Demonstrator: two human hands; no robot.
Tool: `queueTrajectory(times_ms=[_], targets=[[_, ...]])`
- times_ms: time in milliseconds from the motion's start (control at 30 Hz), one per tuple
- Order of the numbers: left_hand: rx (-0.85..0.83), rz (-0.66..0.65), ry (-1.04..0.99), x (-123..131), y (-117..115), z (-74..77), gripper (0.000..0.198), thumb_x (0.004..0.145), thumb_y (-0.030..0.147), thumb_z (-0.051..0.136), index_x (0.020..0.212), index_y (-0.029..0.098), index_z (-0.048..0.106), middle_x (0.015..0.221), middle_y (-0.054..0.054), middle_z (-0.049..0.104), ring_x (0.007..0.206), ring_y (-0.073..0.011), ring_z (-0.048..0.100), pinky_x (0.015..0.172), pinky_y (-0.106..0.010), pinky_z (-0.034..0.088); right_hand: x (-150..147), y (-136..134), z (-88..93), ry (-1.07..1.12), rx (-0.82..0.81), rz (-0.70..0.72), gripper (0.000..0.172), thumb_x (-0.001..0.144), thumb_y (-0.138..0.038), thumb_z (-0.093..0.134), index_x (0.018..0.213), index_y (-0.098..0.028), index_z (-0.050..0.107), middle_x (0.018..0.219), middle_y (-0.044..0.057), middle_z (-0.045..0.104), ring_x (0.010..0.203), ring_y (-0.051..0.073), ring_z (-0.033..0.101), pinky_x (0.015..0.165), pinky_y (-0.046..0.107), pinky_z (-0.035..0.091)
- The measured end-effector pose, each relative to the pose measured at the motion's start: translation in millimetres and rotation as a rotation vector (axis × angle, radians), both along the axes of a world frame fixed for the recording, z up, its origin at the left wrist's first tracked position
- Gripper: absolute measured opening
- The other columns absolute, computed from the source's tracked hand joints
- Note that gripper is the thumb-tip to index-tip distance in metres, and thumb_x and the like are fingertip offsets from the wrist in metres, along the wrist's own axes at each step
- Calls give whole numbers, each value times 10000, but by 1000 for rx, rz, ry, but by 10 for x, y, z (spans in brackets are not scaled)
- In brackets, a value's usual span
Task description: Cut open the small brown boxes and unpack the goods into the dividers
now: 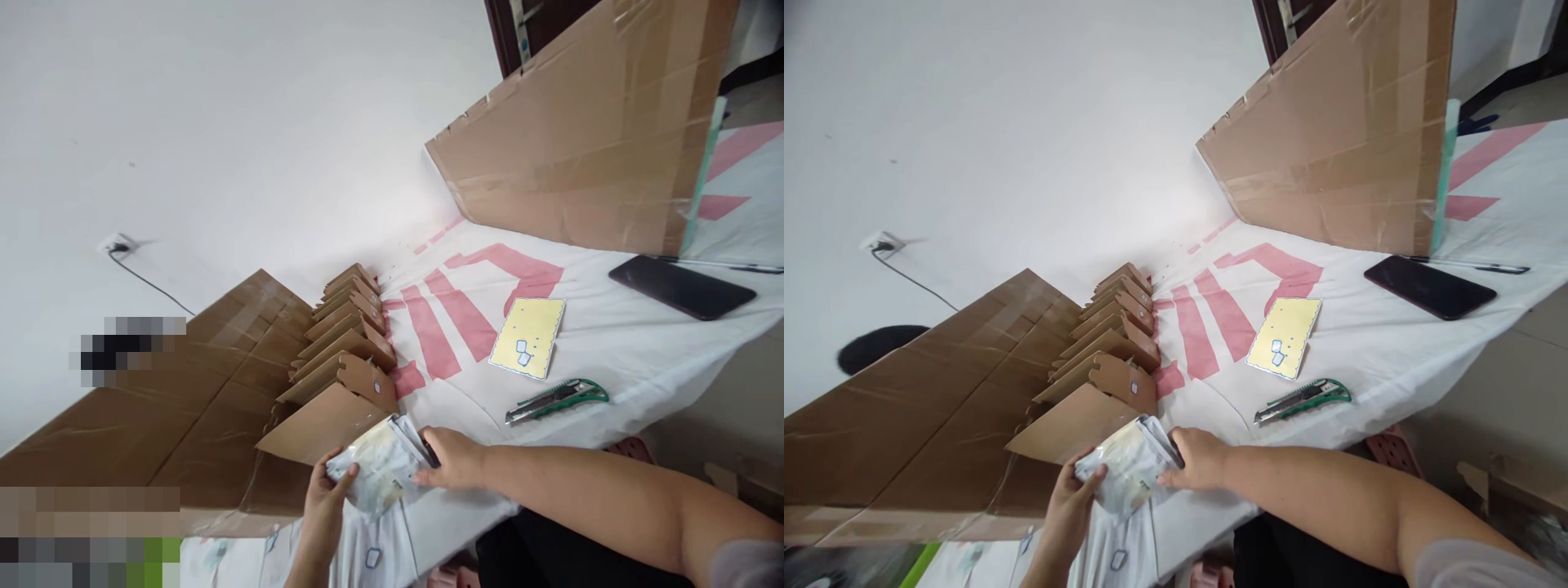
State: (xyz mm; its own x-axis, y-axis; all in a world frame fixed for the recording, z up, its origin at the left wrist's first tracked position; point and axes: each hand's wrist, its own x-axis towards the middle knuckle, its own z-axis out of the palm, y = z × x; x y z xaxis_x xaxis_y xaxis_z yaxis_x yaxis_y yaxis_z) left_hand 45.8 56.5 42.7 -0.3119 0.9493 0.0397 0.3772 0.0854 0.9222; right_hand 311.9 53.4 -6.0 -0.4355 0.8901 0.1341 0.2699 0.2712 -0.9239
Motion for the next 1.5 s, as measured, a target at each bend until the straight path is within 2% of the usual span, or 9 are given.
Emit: queueTrajectory(times_ms=[167,300,467,533,667,833,967,1367,1500], targets=[[108,266,218,-372,55,300,728,472,530,781,1068,184,545,902,-50,616,886,-287,629,812,-499,518,-31,-19,-23,-87,68,28,521,735,-290,736,1198,-123,565,1154,149,636,1047,277,583,923,374,437],[303,481,672,-368,69,521,423,655,429,679,983,184,573,971,-117,578,1155,-383,483,1020,-605,329,-44,-36,-16,-133,119,70,455,772,-290,709,1175,-112,594,1137,156,637,1101,292,564,951,380,430],[579,-66,1325,357,250,634,223,873,314,453,909,196,640,921,-107,667,955,-269,587,922,-435,400,-65,-14,-51,-180,151,90,412,789,-342,691,1136,-133,615,1141,152,635,1106,302,558,947,402,436],[402,-273,1585,722,393,663,276,914,255,393,955,193,659,975,-112,691,1016,-267,581,956,-438,349,-72,11,-76,-176,156,89,385,788,-359,691,1104,-148,627,1131,139,644,1090,296,566,939,401,442],[225,-471,1725,1201,777,730,257,887,184,427,911,181,682,932,-117,707,977,-258,601,959,-438,319,-62,54,-82,-166,149,92,336,801,-367,690,1056,-153,646,1083,121,670,1034,269,601,898,366,458],[-76,-530,1868,1344,1270,868,154,846,195,541,870,149,686,958,-133,695,1017,-289,602,890,-461,393,-24,61,-34,-183,189,123,357,850,-388,642,1091,-125,651,1104,149,677,1034,275,614,876,359,462],[-297,-521,1955,1395,1467,982,321,885,375,594,1122,160,610,1163,-85,626,1057,-228,599,909,-466,494,-21,63,-15,-202,217,132,377,869,-412,618,1105,-120,650,1103,156,685,1029,280,619,869,366,467],[-492,-485,1978,1357,1504,1001,367,887,382,593,1188,173,579,1243,-90,590,1115,-240,575,937,-487,488,-2,46,59,-291,254,175,402,885,-419,606,1140,-111,637,1074,149,681,1063,280,604,873,362,482],[-442,-500,1933,1352,1470,1008,212,765,220,676,973,191,700,1175,-136,637,1167,-333,508,951,-541,394,11,44,73,-295,242,178,403,889,-419,601,1140,-106,639,1084,154,674,1069,284,601,875,363,483]])
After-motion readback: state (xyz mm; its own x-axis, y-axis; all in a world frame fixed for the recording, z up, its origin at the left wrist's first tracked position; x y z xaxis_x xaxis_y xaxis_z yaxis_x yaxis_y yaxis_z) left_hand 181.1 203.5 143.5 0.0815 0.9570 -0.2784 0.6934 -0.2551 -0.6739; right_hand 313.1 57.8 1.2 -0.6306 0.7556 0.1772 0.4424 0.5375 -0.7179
